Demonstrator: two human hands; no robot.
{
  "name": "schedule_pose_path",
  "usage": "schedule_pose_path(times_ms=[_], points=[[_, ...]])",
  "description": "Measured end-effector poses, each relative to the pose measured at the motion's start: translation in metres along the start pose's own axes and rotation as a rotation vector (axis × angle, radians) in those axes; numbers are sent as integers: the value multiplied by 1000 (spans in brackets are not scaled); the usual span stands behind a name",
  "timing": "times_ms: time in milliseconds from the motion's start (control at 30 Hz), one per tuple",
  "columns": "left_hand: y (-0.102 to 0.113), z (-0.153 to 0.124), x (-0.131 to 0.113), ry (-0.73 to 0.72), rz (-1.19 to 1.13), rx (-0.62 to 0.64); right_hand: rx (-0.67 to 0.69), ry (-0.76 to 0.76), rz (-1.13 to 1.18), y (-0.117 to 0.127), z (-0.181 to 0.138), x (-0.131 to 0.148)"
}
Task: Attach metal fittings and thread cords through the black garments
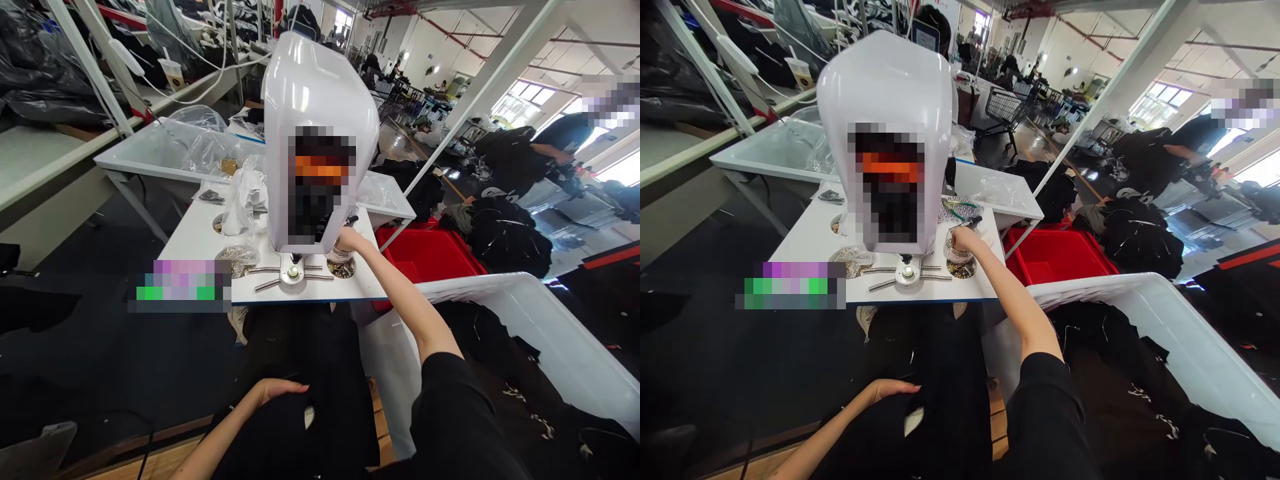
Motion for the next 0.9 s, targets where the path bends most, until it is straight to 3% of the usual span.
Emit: schedule_pose_path(times_ms=[100, 167, 267, 333, 367, 433, 533, 600, 667, 733, 833, 900], points=[[-7, -15, -4, 22, 53, -26, -58, -9, 48, 7, -9, -11], [-11, -30, -17, -11, 259, -100, -97, -18, 84, 13, -17, -18], [-25, -67, -70, -306, 800, -378, -247, -11, 218, 26, -43, -18], [-47, -105, -110, -588, 964, -623, -444, 39, 429, 39, -75, -7], [-61, -125, -125, -727, 945, -693, -543, 75, 561, 44, -95, 1], [-89, -162, -147, -985, 757, -712, -632, 141, 793, 44, -136, 23], [-122, -199, -162, -1210, 500, -659, -555, 203, 1025, 29, -185, 60], [-137, -210, -167, -1286, 389, -594, -495, 240, 1069, 20, -206, 80], [-145, -210, -168, -1317, 287, -507, -532, 273, 1003, 16, -221, 90], [-147, -206, -166, -1329, 204, -445, -661, 341, 837, 19, -233, 95], [-144, -206, -162, -1371, 132, -461, -826, 549, 583, 21, -253, 109], [-143, -210, -160, -1424, 118, -502, -852, 660, 515, 18, -262, 116]])
Point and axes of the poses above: each hand's wrist, its own z-axis towards the middle knuckle, its own y-axis out of the back of the hand, x = y × z, the point moved 8 cm from there along z, towards the middle knuckle, and after that the axes turned 2 degrees about -z, right-handed, at the moved point
